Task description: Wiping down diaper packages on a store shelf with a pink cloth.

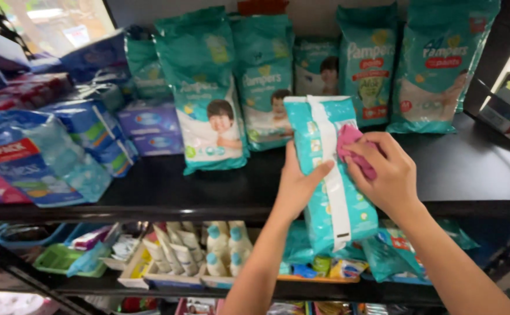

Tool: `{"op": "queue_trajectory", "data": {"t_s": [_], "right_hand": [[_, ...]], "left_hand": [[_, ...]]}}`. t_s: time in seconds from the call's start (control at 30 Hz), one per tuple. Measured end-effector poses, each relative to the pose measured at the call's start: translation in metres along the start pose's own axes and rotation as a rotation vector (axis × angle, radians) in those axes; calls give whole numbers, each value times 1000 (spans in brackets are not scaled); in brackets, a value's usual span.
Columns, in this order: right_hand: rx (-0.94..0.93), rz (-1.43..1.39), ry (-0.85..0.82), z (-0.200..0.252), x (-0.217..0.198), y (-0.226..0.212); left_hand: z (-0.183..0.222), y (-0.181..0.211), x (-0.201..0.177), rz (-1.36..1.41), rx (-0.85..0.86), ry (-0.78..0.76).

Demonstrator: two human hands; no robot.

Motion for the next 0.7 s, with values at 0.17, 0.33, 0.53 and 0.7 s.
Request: {"op": "queue_trajectory", "data": {"t_s": [0.17,0.33,0.53,0.7], "right_hand": [[14,-22,20,-2,0,-4],[24,-14,-5,0,1,-2],[26,-73,6,-1,0,3],[-272,-259,-152,1,-9,4]], "left_hand": [[-3,-5,-1,-9,30,-5],[-14,-16,2,61,-75,-6],[-27,-14,7,224,-354,2],[-23,-23,0,213,-235,-58]]}}
Point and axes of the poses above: each hand's wrist, its own z-axis away from the middle knuckle, its own x-axis out of the palm, y = z × x, the point moved 1 cm from there along -z, towards the middle knuckle, and after that the axes turned 15 degrees about y, right-handed, at the moved point
